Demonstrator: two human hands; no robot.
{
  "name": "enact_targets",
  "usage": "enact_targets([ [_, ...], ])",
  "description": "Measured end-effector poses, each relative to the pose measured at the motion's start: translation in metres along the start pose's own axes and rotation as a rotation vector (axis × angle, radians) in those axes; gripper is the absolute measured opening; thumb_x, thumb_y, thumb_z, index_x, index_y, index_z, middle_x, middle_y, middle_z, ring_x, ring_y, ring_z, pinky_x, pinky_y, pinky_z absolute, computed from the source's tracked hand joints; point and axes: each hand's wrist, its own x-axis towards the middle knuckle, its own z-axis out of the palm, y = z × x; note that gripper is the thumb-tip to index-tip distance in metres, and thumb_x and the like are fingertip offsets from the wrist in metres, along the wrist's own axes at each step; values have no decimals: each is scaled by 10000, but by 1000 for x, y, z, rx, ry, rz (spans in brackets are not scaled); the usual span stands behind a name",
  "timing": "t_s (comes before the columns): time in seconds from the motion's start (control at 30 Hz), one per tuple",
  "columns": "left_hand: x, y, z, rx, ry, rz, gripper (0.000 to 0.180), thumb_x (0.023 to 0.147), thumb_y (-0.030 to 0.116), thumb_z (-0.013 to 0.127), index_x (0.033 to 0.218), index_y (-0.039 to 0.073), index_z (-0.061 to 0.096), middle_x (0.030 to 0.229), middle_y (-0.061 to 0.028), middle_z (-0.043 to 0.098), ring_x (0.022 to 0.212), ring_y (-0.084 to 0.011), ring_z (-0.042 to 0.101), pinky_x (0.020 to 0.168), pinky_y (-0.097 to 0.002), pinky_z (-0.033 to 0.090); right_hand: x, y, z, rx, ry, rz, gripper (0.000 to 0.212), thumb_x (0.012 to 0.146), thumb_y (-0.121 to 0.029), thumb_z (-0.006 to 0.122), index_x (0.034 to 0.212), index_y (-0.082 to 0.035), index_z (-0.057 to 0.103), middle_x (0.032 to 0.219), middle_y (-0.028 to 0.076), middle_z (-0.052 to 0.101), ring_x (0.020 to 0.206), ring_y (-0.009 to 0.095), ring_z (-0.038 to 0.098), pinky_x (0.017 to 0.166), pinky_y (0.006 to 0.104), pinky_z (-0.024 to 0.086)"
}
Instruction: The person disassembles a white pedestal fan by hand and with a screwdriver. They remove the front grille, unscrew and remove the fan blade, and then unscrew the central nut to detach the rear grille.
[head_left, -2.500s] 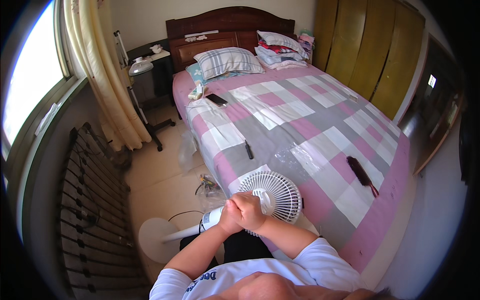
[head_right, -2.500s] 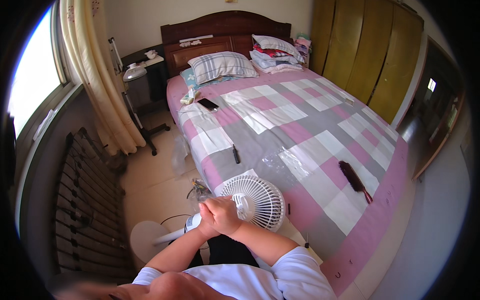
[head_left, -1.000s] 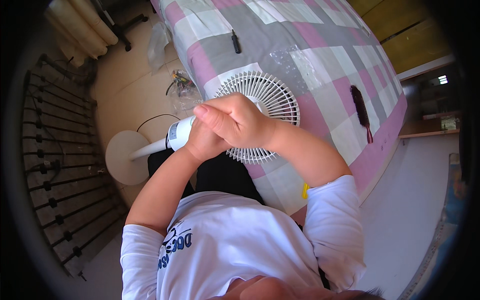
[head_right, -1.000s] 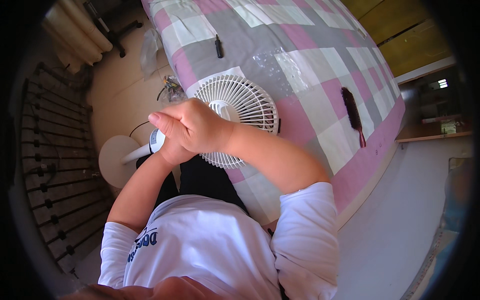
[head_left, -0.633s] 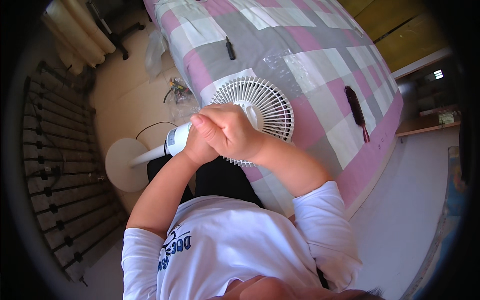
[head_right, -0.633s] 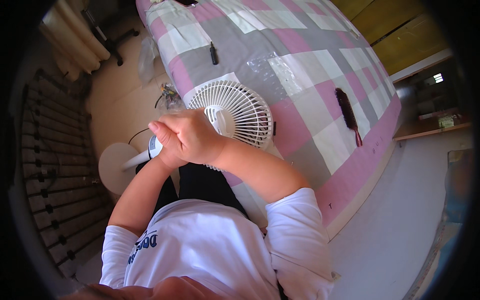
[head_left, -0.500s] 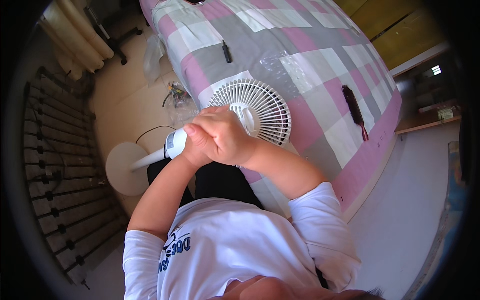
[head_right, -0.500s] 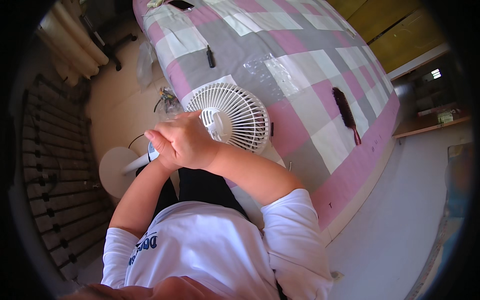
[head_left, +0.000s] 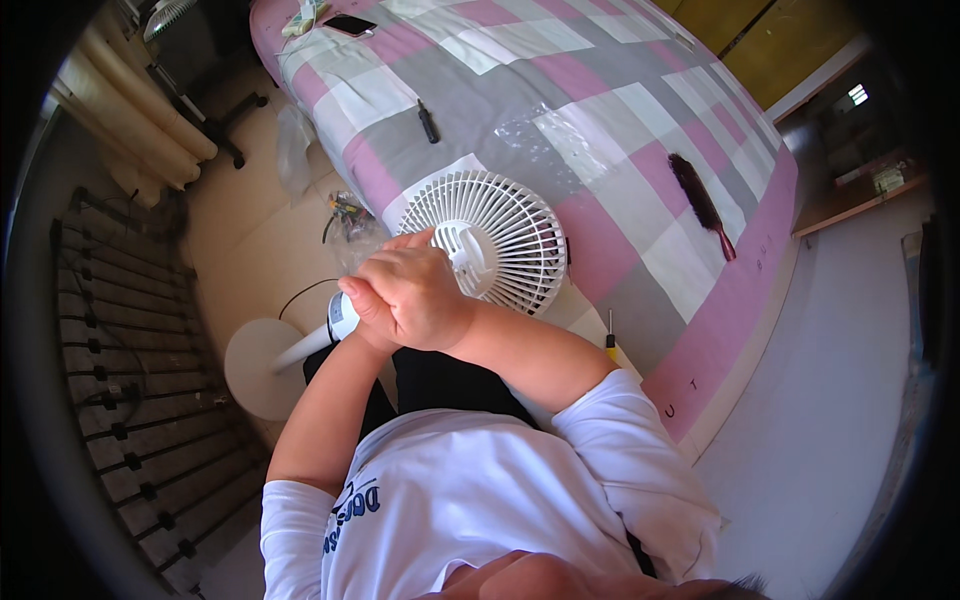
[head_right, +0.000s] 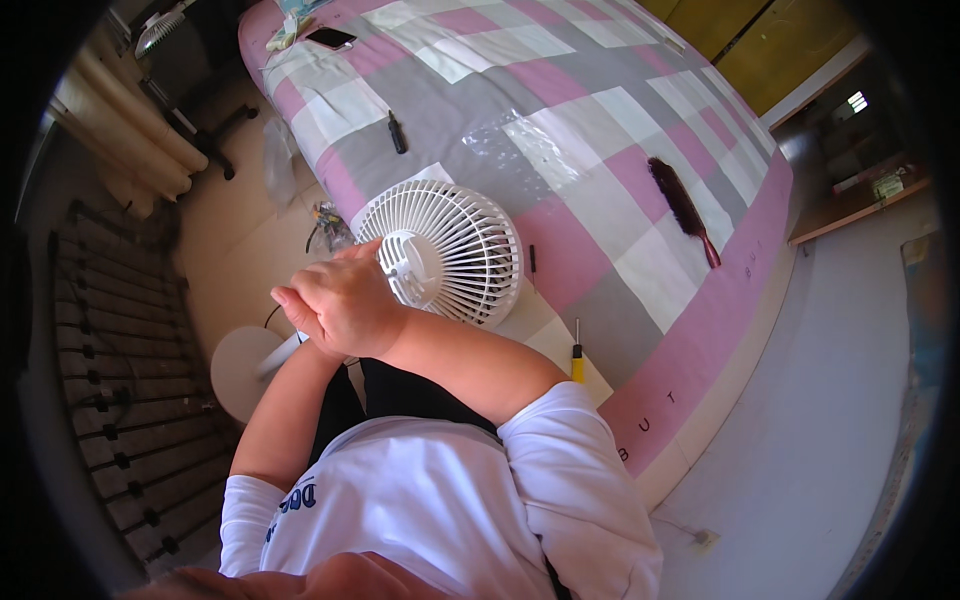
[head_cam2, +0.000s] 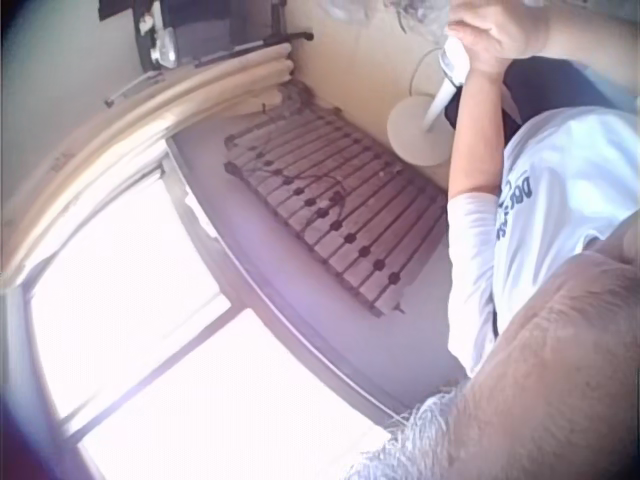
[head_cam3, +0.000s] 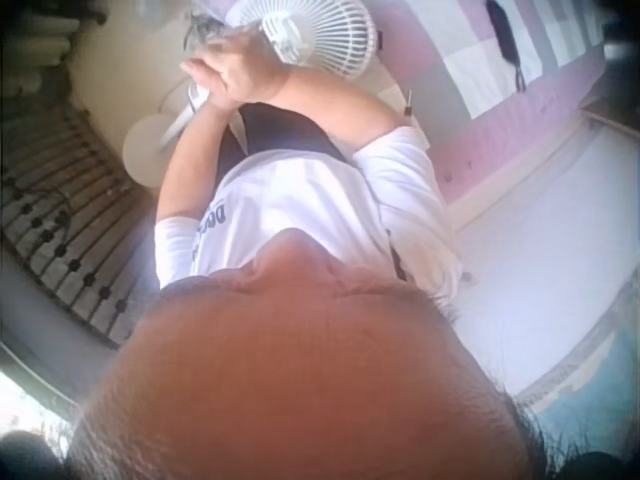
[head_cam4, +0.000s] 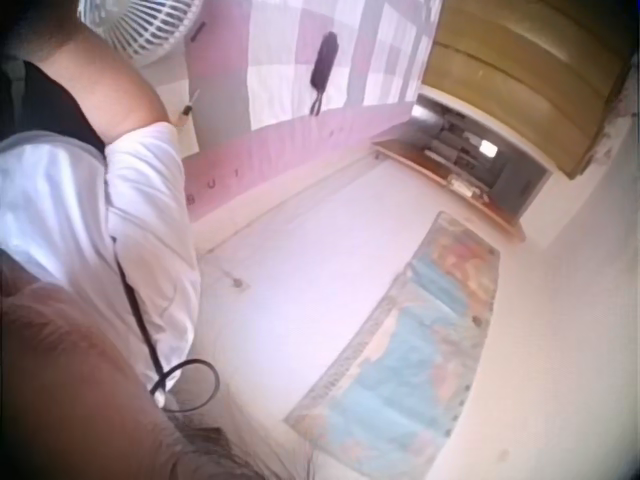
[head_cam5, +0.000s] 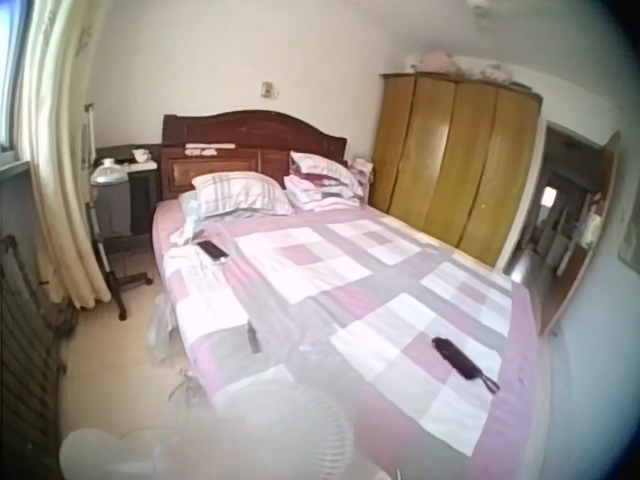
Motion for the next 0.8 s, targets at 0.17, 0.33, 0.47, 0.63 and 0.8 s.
enact_targets([
  [0.17,0,0,-1,0,0,-5,385,730,210,780,1051,60,630,1035,-141,660,1005,-360,627,799,-442,510,-1,-4,2,-42,31,5,293,879,-217,647,649,-64,549,610,90,587,541,273,592,526,396,454],
  [0.33,1,-2,0,-4,0,-5,403,732,217,782,1068,59,626,1049,-147,656,1017,-365,622,808,-443,508,-1,-6,0,-79,38,24,281,893,-221,643,684,-49,569,622,89,577,552,285,591,508,392,460],
  [0.47,0,0,-3,5,-5,-7,417,733,223,784,1081,58,622,1061,-151,653,1027,-368,619,815,-443,507,-1,-7,1,-83,69,13,275,903,-221,641,702,-43,579,626,86,578,551,288,590,500,386,464],
  [0.63,-3,1,-2,0,-12,-4,435,735,230,786,1097,58,618,1075,-156,649,1039,-373,614,824,-444,506,-1,-6,1,-106,95,47,290,912,-230,638,699,-43,577,623,79,578,548,283,588,488,383,456],
  [0.8,-2,0,0,-9,0,4,453,737,238,789,1114,57,614,1090,-162,645,1052,-377,609,832,-444,504,-1,-4,4,-56,164,94,312,921,-248,636,694,-45,572,612,83,568,531,282,572,479,381,436],
])
